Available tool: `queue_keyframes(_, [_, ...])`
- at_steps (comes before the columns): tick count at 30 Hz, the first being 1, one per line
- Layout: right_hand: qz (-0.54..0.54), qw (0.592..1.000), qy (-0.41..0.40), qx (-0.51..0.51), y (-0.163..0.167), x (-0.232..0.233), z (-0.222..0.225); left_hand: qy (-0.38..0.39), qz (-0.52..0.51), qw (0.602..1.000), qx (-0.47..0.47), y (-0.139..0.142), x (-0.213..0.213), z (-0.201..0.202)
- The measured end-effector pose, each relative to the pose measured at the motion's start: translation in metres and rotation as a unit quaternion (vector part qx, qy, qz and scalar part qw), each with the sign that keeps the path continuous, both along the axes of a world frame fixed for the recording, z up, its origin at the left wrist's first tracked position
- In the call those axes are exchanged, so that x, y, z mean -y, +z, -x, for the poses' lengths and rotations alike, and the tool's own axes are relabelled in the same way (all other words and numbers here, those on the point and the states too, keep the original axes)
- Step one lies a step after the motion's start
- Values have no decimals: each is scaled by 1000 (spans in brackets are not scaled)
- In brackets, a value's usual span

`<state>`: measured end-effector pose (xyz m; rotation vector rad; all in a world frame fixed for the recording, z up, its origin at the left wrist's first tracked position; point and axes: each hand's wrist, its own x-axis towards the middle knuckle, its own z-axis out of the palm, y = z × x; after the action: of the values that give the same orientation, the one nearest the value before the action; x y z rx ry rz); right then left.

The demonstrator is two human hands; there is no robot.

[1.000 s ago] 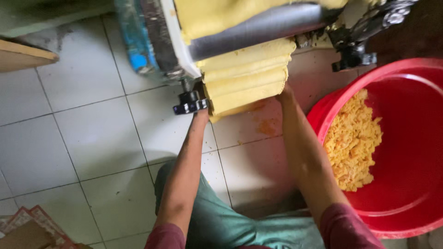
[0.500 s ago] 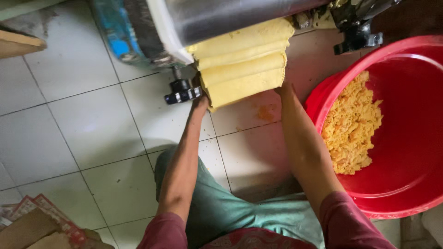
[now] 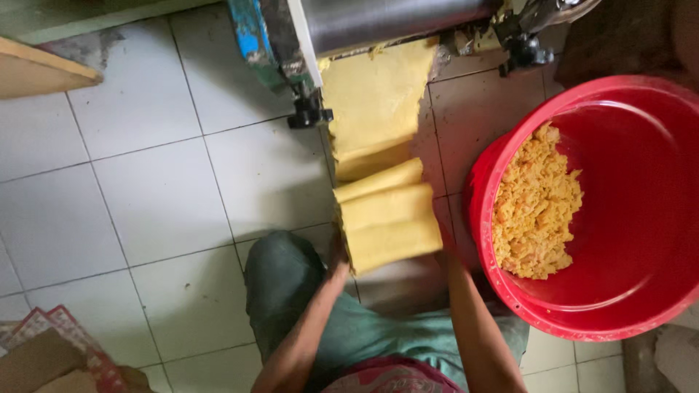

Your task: The person sits on the floor and feeds a large sheet of yellow dough through a manual dough sheeter machine, guiding and catching the dough as it passes through the rollers. They fold the dough sheet, reposition it, and repeatedly pass it back through the machine, with a red basin of dough pieces beside them.

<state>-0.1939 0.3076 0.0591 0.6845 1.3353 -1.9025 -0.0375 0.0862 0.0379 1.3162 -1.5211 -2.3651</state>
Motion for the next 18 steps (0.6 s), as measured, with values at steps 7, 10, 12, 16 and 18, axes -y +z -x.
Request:
queue_keyframes(7, [27,984,171,-43,-5,-49,-61,-114,29,989,85,0,-38,-74])
queue_keyframes(10, [-19,979,161,-124,0,-50,-59,-33,87,992,87,0,-33,-72])
queue_keyframes(12, [-98,983,94,-126,6,-51,-57,-5,148,989,24,2,-26,-69])
queue_keyframes(16, [-266,896,172,-311,43,-48,-59,8,238,971,29,7,-7,-64])
queue_keyframes(18, [-291,863,198,-363,67,-42,-60,18,201,979,-1,12,5,-59])
